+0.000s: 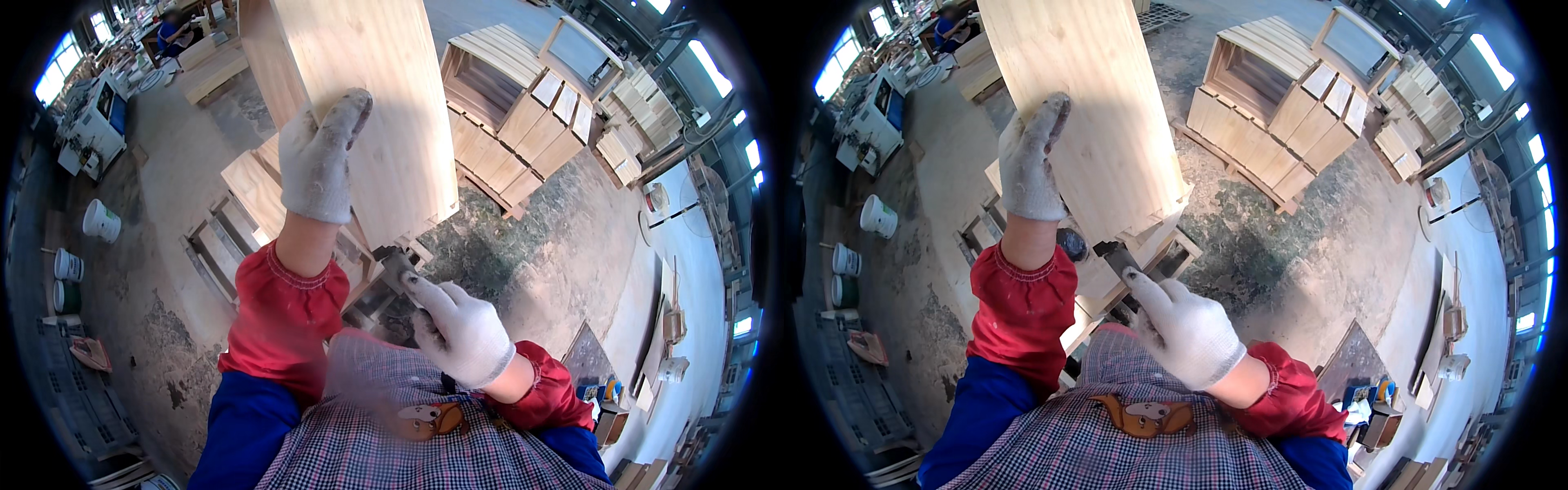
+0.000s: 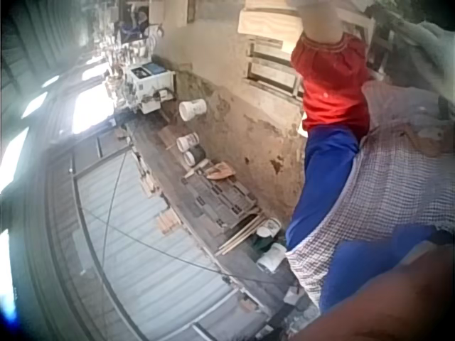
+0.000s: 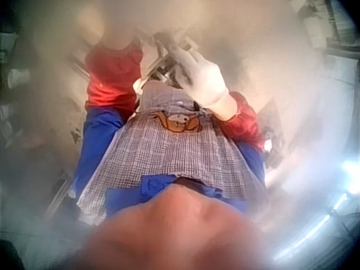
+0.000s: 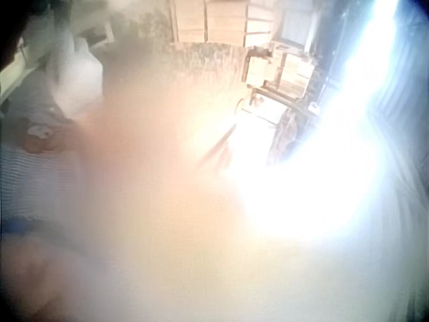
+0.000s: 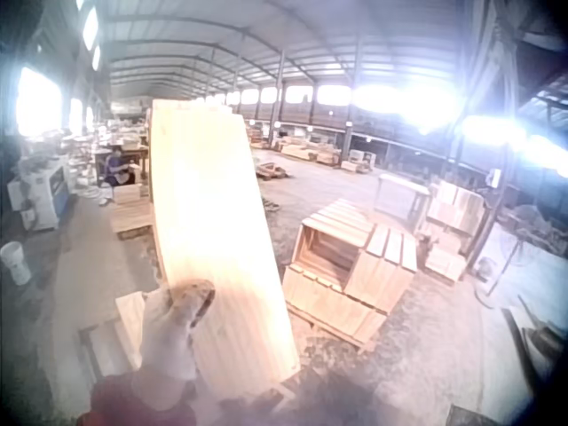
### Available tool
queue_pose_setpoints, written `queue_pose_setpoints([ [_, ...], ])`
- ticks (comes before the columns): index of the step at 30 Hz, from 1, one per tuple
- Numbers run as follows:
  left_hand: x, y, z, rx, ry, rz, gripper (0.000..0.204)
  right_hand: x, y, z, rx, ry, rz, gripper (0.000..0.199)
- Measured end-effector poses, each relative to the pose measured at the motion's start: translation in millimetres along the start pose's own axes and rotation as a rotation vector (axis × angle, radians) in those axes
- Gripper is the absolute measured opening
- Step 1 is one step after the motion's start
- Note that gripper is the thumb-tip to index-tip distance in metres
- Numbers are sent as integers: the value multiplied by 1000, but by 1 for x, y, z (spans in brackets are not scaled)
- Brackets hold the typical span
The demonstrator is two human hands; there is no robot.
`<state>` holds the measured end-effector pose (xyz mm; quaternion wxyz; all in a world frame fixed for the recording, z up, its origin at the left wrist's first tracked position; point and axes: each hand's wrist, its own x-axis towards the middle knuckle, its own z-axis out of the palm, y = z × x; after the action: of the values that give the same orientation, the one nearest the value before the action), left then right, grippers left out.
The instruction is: The person applies filler to the joints and seams of a wooden frame with a putty knife, turning the frame to coat all sides before placing it onto a stack of similar frames.
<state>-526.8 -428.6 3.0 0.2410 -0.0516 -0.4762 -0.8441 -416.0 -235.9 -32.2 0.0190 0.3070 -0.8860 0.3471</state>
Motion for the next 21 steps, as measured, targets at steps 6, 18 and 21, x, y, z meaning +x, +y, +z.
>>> queue_pose_setpoints([
  [6,3,-3,-1,-10,0,4,23,4,6,-4,67,67,-35,51],
  [18,5,-1,0,11,63,-3,22,6,12,-3,72,42,-16,51],
  [21,4,1,0,13,64,30,22,6,6,-15,58,-17,22,51],
])
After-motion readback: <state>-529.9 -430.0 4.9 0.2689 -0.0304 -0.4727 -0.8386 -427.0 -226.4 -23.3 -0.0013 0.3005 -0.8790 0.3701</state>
